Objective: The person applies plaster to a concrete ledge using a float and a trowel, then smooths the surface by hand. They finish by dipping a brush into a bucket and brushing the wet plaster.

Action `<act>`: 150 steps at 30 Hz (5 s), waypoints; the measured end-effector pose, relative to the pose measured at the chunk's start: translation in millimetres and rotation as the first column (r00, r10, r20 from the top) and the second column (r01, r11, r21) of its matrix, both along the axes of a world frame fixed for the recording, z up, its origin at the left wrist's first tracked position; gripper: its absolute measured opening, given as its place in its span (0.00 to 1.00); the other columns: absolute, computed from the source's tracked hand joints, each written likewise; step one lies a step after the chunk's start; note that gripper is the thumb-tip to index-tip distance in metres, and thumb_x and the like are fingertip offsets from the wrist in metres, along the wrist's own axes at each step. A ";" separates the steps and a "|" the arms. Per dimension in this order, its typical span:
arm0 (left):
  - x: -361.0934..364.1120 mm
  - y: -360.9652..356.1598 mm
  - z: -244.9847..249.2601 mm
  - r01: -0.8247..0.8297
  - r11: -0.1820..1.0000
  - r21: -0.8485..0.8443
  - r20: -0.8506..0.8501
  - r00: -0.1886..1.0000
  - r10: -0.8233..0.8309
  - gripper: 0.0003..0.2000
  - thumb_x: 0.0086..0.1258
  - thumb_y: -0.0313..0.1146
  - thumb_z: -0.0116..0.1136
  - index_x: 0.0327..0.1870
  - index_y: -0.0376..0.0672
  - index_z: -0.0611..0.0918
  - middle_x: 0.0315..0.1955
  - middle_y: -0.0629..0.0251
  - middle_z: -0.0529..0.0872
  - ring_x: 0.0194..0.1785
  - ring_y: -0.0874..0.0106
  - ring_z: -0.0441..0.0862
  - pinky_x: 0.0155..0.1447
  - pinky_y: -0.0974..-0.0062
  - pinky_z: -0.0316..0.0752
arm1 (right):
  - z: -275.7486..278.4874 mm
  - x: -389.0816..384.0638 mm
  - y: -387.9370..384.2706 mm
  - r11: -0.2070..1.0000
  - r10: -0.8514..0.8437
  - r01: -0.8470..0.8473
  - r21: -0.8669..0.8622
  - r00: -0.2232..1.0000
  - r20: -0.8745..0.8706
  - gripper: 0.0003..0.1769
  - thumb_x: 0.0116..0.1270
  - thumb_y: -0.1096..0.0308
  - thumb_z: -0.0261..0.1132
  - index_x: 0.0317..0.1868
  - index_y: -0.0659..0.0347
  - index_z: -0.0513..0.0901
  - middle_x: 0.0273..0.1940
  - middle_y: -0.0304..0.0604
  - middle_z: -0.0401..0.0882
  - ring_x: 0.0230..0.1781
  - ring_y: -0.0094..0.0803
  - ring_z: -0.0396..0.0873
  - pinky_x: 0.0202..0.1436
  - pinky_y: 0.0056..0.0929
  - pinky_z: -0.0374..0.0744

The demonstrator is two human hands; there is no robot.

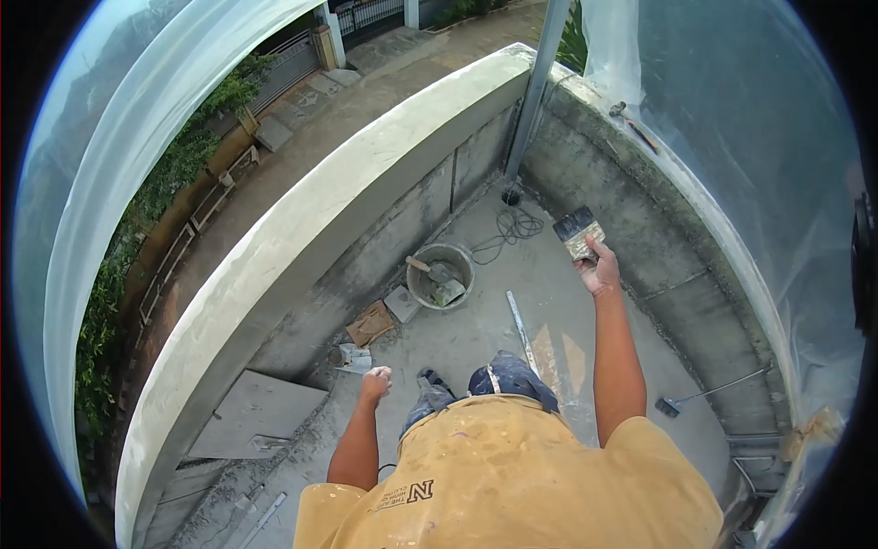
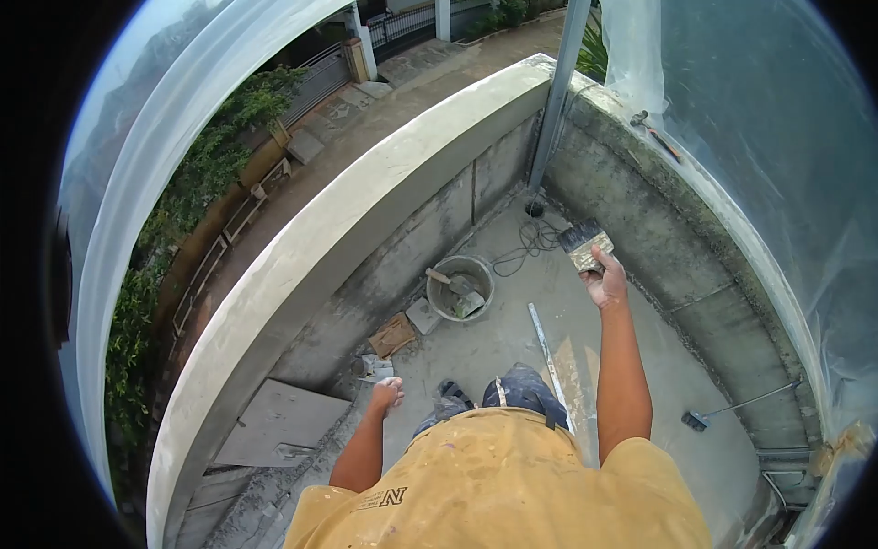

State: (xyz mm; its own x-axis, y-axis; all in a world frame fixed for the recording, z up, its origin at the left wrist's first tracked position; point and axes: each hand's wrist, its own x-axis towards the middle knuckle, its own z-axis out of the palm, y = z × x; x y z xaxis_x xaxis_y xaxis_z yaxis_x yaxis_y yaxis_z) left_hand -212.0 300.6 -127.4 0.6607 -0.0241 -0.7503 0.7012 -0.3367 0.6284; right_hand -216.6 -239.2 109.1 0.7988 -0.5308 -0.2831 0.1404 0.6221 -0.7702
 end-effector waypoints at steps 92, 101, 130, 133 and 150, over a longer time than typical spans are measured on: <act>8.0 176.9 -12.2 -0.715 0.700 -0.001 -0.032 0.699 0.714 0.17 0.73 0.36 0.51 0.61 0.45 0.78 0.48 0.64 0.83 0.47 0.69 0.83 0.47 0.69 0.77 | 91.8 398.6 526.9 -0.357 0.798 -0.256 -0.898 0.416 -0.436 0.21 0.61 0.66 0.67 0.52 0.69 0.80 0.41 0.60 0.84 0.40 0.51 0.81 0.48 0.38 0.77; -13.3 198.7 -26.0 -0.592 0.790 0.157 -0.318 0.728 0.608 0.16 0.74 0.35 0.47 0.60 0.45 0.77 0.50 0.62 0.83 0.48 0.65 0.83 0.50 0.64 0.77 | 90.8 393.4 538.0 -0.346 0.755 -0.226 -0.911 0.510 -0.413 0.22 0.62 0.64 0.66 0.54 0.66 0.81 0.44 0.62 0.83 0.46 0.58 0.80 0.54 0.40 0.77; 67.7 185.0 -18.9 -0.176 0.981 0.087 -0.103 0.977 0.184 0.15 0.75 0.37 0.49 0.58 0.43 0.77 0.43 0.61 0.82 0.41 0.65 0.82 0.44 0.65 0.76 | 60.5 371.7 499.8 -0.150 0.669 -0.456 -0.877 0.607 -0.429 0.16 0.57 0.71 0.62 0.46 0.66 0.79 0.40 0.60 0.82 0.47 0.55 0.80 0.51 0.46 0.78; 86.1 156.0 -13.7 -0.250 0.966 0.065 -0.085 0.963 0.255 0.16 0.76 0.37 0.48 0.59 0.44 0.76 0.46 0.60 0.82 0.43 0.64 0.82 0.46 0.63 0.76 | 66.3 396.4 434.6 -0.093 0.633 -0.492 -0.865 0.642 -0.433 0.17 0.59 0.69 0.62 0.47 0.68 0.79 0.42 0.61 0.82 0.48 0.57 0.79 0.54 0.45 0.77; 74.0 -117.7 -20.3 -0.004 0.992 0.130 -0.089 0.996 0.016 0.20 0.75 0.41 0.53 0.57 0.33 0.79 0.48 0.55 0.85 0.46 0.65 0.82 0.53 0.69 0.76 | 93.2 657.6 -191.8 -0.289 -0.210 -0.341 -0.895 0.934 -0.288 0.30 0.55 0.61 0.63 0.58 0.67 0.78 0.51 0.62 0.81 0.54 0.55 0.80 0.60 0.44 0.76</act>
